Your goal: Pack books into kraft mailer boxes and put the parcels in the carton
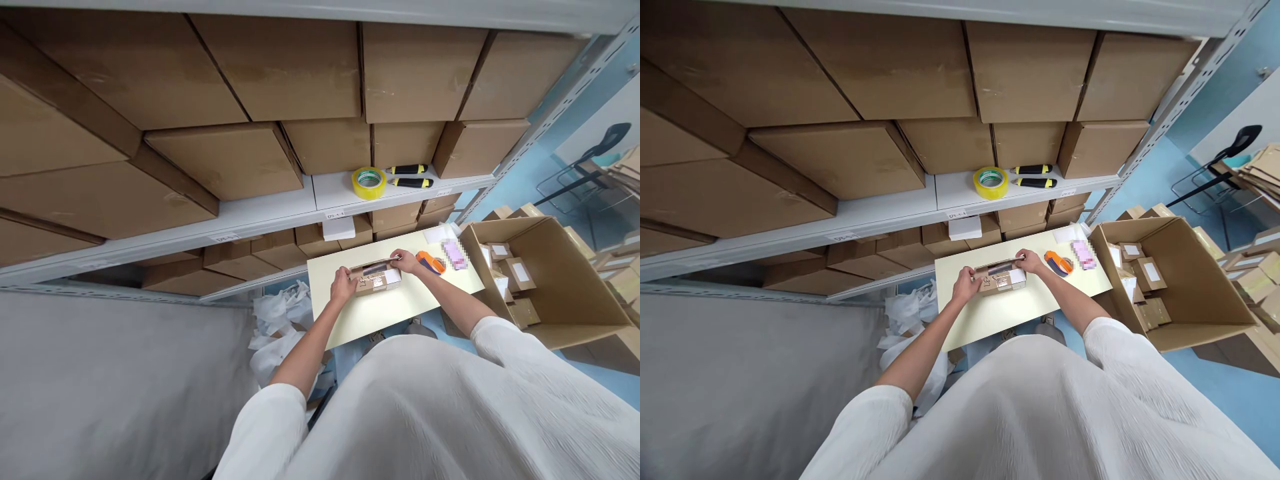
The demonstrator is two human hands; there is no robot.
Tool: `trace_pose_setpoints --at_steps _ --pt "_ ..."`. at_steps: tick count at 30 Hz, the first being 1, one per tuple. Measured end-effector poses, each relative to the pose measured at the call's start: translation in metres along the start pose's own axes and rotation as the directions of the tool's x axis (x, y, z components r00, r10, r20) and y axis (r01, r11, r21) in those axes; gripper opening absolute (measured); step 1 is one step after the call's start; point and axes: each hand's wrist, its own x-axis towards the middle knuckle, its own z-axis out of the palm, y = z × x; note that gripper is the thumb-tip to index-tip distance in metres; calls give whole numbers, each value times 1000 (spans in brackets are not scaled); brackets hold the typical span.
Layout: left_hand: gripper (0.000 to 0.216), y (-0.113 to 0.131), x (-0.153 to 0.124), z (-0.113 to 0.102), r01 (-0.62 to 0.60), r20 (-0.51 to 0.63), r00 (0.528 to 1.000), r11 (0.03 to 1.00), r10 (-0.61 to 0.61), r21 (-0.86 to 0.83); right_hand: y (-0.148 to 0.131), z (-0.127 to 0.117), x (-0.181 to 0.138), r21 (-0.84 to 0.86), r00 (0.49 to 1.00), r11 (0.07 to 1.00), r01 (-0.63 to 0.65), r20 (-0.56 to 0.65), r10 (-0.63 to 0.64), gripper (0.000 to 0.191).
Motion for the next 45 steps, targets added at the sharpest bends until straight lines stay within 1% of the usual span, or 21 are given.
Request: trace_pose_setpoints --at_steps 2,4,8,11,14,16,20,24,25,27,29,32,35,38,42,44,45 --pt "36 -2 -2 0 -15 -8 1000 1000 14 -20 0 -1 -5 -73 1000 997 23 0 -23 31" --pt "41 -4 -6 1 -36 -18 999 999 35 -25 2 -2 -12 -160 998 985 64 11 -63 41" --pt "39 -5 -13 5 -96 -56 994 995 95 -4 9 0 -29 -385 985 907 171 78 -152 59" --pt "34 -8 -19 9 -132 -71 989 991 131 -10 12 9 -40 -466 978 863 198 149 -144 79" --pt "37 -12 -25 13 -165 -89 983 985 160 -56 9 21 -46 -524 977 830 190 181 -109 102" --pt "43 -14 -29 16 -194 -113 976 978 185 -79 6 27 -47 -554 980 814 173 176 -88 107" --pt "44 -10 -34 20 -209 -138 970 977 200 -52 3 33 -45 -562 985 814 145 160 -65 106" --pt "41 0 -36 22 -177 -119 978 984 173 -21 2 36 -41 -505 990 852 136 108 -94 104" --pt "40 2 -37 22 -166 -111 980 986 162 -20 2 36 -40 -487 991 864 129 87 -98 99" --pt "41 3 -39 22 -149 -96 985 988 146 -29 2 39 -39 -460 995 883 96 32 -91 83" --pt "42 2 -41 23 -156 -87 985 987 152 -44 2 41 -39 -441 997 896 54 -33 -76 68" --pt "42 -1 -44 27 -198 -98 977 978 192 -59 1 45 -39 -400 992 917 9 -114 -59 58" --pt "42 -3 -46 29 -206 -98 975 977 200 -61 -2 49 -36 -322 986 945 -52 -165 -2 56" --pt "43 -3 -46 27 -202 -52 979 978 199 -45 -8 54 -27 -234 975 961 -145 -201 98 56" --pt "44 2 -49 21 -211 -10 977 977 211 21 -17 61 -12 -133 932 946 -296 -258 255 59" --pt "46 6 -51 18 -201 15 980 977 200 72 -19 62 -8 -107 923 941 -322 -258 286 59" --pt "48 7 -52 17 -195 33 981 976 193 97 -18 62 -8 -106 927 944 -313 -252 279 59"
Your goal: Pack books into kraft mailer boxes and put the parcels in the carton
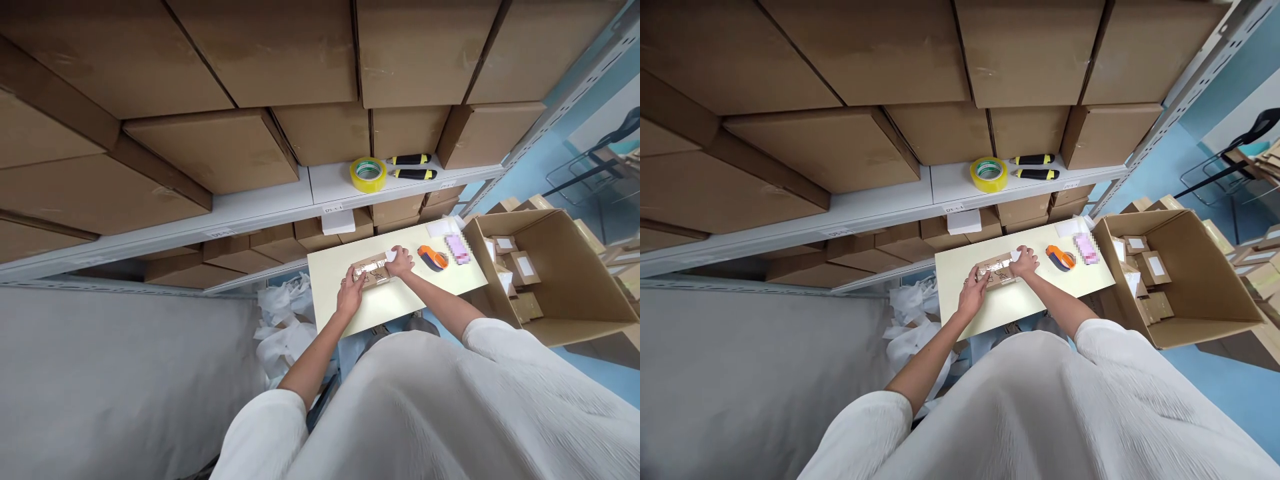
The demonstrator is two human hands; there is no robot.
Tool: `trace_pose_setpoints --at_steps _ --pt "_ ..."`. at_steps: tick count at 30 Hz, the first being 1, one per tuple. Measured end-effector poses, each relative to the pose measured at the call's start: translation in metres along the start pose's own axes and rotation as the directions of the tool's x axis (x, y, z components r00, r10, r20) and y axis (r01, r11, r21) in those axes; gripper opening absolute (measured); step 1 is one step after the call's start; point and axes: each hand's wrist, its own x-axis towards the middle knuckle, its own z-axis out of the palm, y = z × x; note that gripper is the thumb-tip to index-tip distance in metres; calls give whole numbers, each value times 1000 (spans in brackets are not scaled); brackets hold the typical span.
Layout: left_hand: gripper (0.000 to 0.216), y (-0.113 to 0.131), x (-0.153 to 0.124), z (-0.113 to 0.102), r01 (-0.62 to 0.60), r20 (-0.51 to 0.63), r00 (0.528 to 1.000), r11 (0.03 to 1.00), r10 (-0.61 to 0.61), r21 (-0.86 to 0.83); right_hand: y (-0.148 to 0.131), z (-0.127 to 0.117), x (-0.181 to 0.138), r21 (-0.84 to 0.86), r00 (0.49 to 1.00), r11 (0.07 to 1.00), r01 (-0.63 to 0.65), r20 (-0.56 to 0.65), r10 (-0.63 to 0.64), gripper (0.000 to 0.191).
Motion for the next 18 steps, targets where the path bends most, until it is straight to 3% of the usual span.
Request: trace_pose_setpoints --at_steps 7,14,18 --pt "55 5 3 -2 -5 66 998 992 -3 126 41 -24 3 29 969 971 238 53 -239 49" --pt "60 14 8 2 7 56 998 994 -13 110 122 -71 23 -153 994 984 90 -49 -99 33" --pt "59 19 13 6 17 61 998 991 -26 130 154 -86 32 -221 991 969 108 -59 -123 27"
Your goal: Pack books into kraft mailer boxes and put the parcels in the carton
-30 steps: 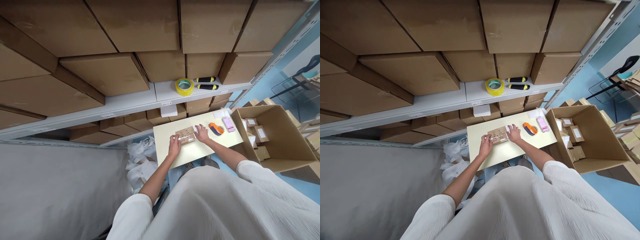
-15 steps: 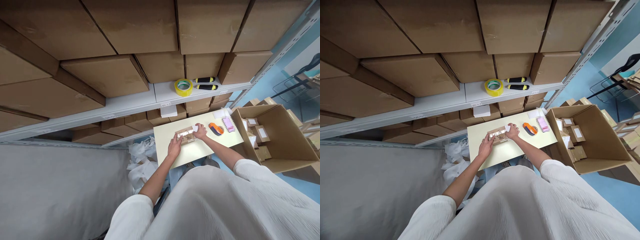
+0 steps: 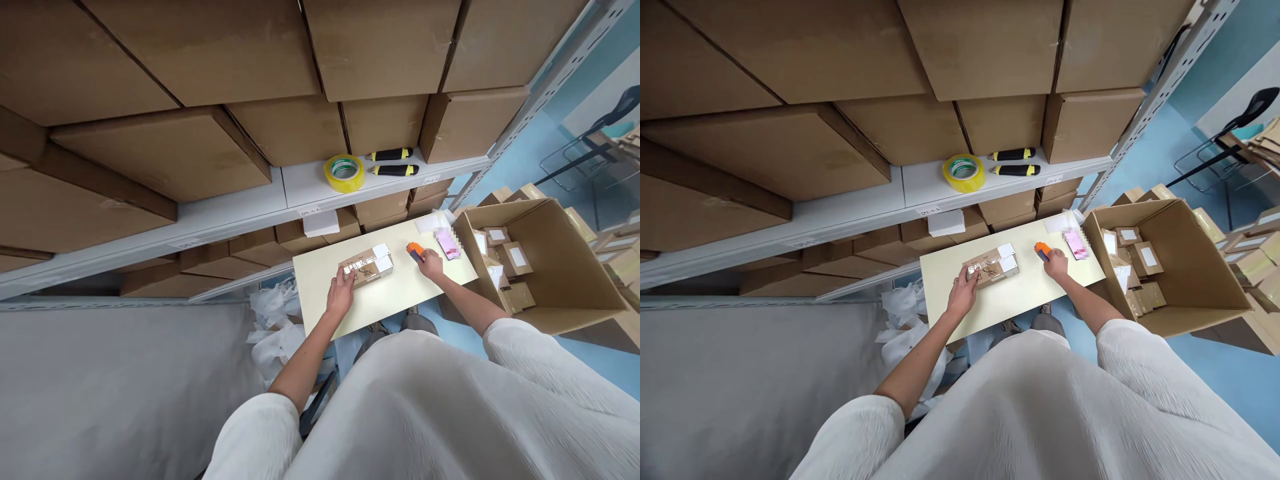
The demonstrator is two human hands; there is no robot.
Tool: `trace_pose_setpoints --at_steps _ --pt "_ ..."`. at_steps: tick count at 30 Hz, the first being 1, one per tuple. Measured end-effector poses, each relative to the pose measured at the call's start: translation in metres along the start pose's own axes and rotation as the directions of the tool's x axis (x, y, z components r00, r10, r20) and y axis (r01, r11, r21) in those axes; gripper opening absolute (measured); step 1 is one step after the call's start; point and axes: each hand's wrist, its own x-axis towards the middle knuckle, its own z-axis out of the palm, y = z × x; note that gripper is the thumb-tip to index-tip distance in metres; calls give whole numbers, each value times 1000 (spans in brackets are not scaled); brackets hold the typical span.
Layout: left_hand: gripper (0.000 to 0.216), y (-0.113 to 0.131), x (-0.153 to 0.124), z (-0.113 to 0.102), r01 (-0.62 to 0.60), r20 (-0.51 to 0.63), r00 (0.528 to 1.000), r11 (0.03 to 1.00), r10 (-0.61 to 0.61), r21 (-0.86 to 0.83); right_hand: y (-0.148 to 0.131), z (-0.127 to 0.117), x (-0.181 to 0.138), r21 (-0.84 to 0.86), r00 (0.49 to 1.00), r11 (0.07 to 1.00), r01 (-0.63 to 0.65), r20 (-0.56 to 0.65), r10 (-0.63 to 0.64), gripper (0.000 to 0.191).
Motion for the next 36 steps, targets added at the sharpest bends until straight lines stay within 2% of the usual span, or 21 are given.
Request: trace_pose_setpoints --at_steps 3,8,13,17,22,27,31,33,36 --pt "60 2 3 1 18 -17 1000 1000 -19 -26 11 1 5 -1 1000 1000 7 24 -7 28" --pt "59 5 3 -2 53 -19 998 996 -54 -67 13 7 15 19 996 999 -43 74 42 28" --pt "54 4 6 -3 30 -59 998 996 -35 -80 16 7 22 7 985 998 -67 161 65 26" --pt "53 -2 12 -4 3 -84 996 997 -9 -79 19 -3 24 -23 989 1000 -18 146 21 31" --pt "53 -6 15 -5 7 -73 997 995 -14 -95 11 -31 22 28 993 999 -22 114 19 41" --pt "56 -11 15 -4 -20 -82 997 991 9 -130 -11 -69 23 135 985 980 146 76 -157 38" --pt "54 -21 17 0 -75 -89 994 987 63 -142 -46 -98 24 185 953 946 267 96 -288 35" --pt "54 -26 19 3 -100 -96 992 982 86 -158 -69 -107 24 225 918 923 311 180 -353 37" --pt "53 -33 22 8 -128 -114 988 975 108 -181 -104 -111 21 222 837 877 425 271 -475 60"
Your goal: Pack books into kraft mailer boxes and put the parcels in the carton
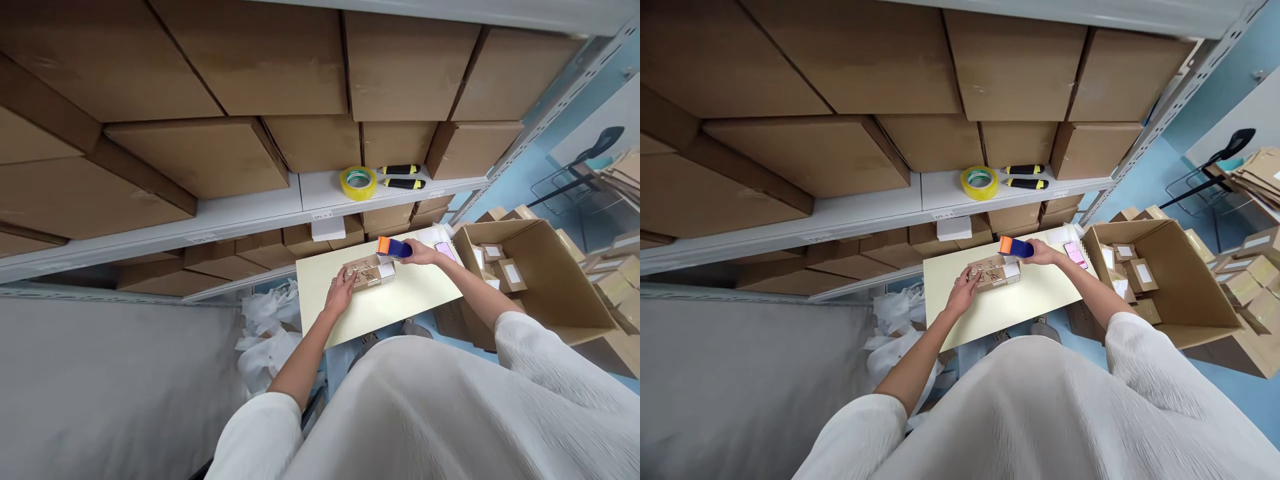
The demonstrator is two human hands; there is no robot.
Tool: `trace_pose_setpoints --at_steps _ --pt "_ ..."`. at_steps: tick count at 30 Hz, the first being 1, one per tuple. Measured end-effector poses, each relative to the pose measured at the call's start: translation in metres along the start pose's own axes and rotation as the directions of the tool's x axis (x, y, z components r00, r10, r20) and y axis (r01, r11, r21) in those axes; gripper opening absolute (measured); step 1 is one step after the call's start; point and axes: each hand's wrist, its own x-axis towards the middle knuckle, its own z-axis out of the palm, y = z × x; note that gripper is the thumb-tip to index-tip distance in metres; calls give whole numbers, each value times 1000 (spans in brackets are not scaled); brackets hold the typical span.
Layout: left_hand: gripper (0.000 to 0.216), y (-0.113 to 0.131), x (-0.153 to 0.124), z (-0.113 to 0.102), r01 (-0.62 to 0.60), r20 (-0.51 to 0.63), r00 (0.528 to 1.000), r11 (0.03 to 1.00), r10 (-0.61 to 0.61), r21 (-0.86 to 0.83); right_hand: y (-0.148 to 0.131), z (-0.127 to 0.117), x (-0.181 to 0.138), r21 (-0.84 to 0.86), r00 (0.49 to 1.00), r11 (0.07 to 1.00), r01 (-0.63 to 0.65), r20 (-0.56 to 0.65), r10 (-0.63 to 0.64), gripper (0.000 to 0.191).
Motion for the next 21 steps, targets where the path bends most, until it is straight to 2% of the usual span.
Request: trace_pose_setpoints --at_steps 2,7,14,17,19,21 --pt "52 -4 1 3 -21 -12 1000 1000 20 -16 -20 6 9 -78 997 993 83 8 -83 67" --pt "47 -10 1 8 -73 -56 996 994 68 -84 -56 31 29 -192 981 962 194 59 -186 62" --pt "41 -13 -1 5 -92 -87 993 979 77 -183 -68 57 43 -333 971 918 215 173 -165 59" --pt "38 -11 -2 -1 -58 -143 990 954 16 -293 -65 58 44 -360 973 912 196 189 -135 63" --pt "32 -7 0 -6 1 -195 977 916 -86 -401 -62 57 43 -361 972 913 191 196 -126 65" --pt "26 1 7 -11 83 -186 958 830 -219 -552 -59 57 43 -357 972 915 189 199 -123 65"
